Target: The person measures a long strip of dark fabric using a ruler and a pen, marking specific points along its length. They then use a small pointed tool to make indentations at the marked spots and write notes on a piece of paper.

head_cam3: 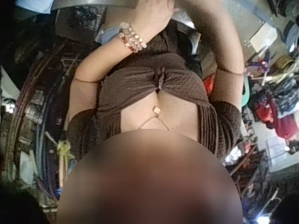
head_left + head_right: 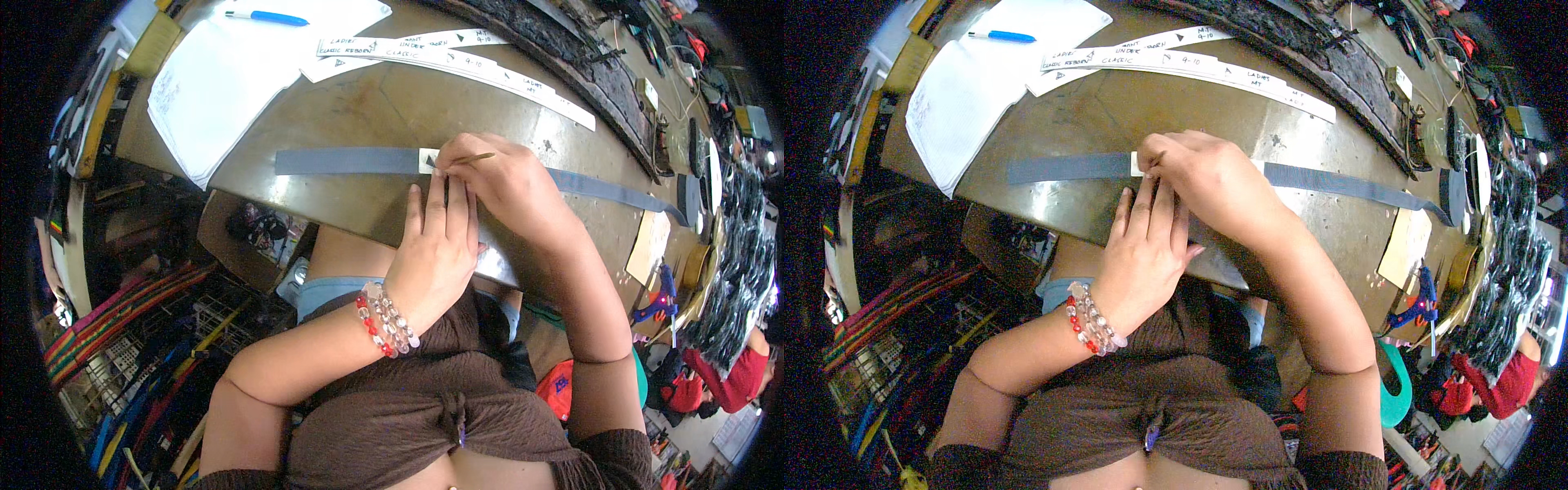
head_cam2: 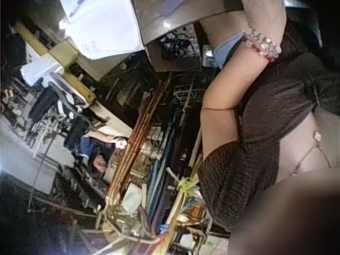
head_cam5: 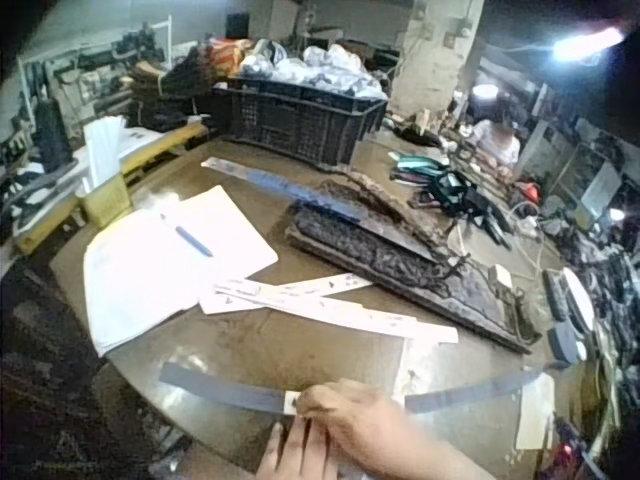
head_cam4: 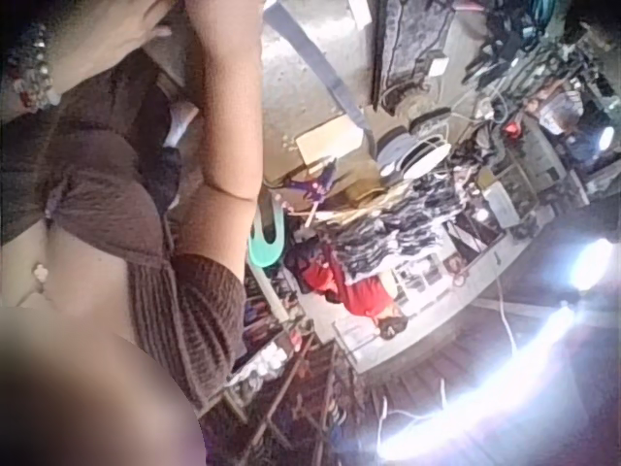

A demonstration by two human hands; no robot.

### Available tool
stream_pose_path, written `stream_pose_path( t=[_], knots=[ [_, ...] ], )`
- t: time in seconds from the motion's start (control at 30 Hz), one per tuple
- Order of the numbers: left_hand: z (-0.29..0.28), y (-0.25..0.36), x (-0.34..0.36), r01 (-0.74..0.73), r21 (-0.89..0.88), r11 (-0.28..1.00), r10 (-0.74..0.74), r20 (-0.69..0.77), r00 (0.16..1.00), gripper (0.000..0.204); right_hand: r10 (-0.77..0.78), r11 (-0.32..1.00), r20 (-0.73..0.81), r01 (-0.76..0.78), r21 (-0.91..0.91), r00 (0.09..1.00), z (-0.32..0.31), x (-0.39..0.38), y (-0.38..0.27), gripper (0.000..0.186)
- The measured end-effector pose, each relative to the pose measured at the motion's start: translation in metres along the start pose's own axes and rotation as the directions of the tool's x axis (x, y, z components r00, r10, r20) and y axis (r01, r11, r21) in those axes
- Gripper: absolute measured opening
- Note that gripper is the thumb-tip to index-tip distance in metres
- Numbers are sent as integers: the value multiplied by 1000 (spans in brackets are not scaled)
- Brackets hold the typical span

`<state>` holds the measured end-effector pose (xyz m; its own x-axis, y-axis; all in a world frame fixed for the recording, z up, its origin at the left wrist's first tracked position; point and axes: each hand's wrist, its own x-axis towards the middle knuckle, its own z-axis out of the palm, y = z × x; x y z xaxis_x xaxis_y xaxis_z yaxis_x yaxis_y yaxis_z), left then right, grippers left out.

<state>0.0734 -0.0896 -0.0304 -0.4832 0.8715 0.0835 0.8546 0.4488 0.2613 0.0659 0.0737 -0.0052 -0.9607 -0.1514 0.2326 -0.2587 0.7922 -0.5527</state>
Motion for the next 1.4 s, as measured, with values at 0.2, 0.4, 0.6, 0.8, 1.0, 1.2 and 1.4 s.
stream_pose_path(
  t=[0.2, 0.4, 0.6, 0.8, 1.0, 1.2, 1.4],
  knots=[
    [0, 1, 0, -7, 26, 1000, 7, -1, 1000, 62, -33, 999, -18, 34, 15, 999, 2, 3, 3, 13],
    [2, 0, -1, -9, 21, 1000, 9, -7, 1000, 60, -19, 1000, 10, 19, 21, 1000, 3, 7, 5, 15],
    [-1, 0, 0, -13, 49, 999, 14, -19, 1000, 57, 153, 951, -39, -137, 276, 987, 4, -3, 14, 8],
    [-14, -2, 19, -95, 228, 969, 94, 14, 995, 48, 574, 699, -304, -262, 666, 760, -36, -44, 42, 15],
    [-16, 9, 36, -100, 264, 959, 100, 12, 995, 57, 528, 779, -276, -329, 533, 803, -22, -88, 53, 8],
    [-18, 15, 43, -94, 299, 950, 71, 86, 994, 62, 455, 881, -324, -366, 300, 829, -20, -88, 44, 8],
    [-27, 11, 49, -157, 319, 935, 121, 128, 984, 61, 341, 940, -312, -316, 131, 887, -24, -84, 37, 9]
  ],
)
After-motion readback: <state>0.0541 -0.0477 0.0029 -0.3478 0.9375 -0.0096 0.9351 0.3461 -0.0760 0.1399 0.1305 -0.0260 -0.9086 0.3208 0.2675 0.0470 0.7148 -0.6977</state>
